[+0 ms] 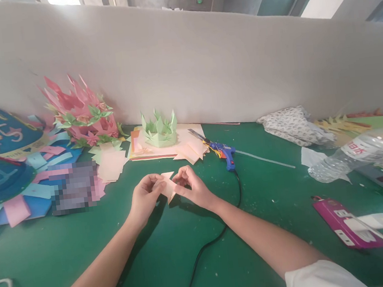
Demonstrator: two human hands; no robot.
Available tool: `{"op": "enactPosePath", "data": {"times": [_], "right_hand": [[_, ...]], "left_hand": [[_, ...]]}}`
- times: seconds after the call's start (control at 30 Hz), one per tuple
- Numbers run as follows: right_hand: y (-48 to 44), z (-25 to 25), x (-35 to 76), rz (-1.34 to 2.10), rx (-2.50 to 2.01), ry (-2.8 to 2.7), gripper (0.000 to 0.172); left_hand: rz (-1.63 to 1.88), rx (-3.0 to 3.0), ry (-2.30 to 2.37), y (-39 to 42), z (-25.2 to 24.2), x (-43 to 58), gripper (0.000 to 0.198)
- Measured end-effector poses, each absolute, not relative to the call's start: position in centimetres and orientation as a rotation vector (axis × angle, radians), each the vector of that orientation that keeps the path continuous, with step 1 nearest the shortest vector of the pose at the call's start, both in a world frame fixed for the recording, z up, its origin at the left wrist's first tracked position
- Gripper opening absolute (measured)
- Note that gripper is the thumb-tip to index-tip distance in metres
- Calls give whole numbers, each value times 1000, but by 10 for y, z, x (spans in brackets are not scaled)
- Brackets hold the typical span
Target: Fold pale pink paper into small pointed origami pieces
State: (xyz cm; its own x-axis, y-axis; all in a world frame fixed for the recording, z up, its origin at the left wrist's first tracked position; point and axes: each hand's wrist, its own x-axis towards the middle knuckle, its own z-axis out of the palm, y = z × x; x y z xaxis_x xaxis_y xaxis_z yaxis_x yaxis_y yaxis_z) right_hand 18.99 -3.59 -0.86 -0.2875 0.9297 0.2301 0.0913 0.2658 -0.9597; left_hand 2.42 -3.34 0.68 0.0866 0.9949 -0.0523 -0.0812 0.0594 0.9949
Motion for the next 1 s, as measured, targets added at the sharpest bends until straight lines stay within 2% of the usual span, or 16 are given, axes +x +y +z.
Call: {"op": "enactPosePath", "data": {"times": [0.33, 0.43, 0.63, 1.0], "right_hand": [[-41, -6, 188, 1076, -1001, -1700, 15], [-40, -6, 189, 1046, -1049, -1698, 10], [-42, -4, 187, 1053, -1014, -1739, 25], [-32, -7, 193, 1350, -961, -1408, 21]], "left_hand": [[1182, 1142, 1149, -36, 6, 25, 23], [1122, 1135, 1182, -37, 6, 26, 27], [1120, 1135, 1165, -39, 5, 26, 32], [1097, 1238, 1041, -42, 2, 31, 22]]}}
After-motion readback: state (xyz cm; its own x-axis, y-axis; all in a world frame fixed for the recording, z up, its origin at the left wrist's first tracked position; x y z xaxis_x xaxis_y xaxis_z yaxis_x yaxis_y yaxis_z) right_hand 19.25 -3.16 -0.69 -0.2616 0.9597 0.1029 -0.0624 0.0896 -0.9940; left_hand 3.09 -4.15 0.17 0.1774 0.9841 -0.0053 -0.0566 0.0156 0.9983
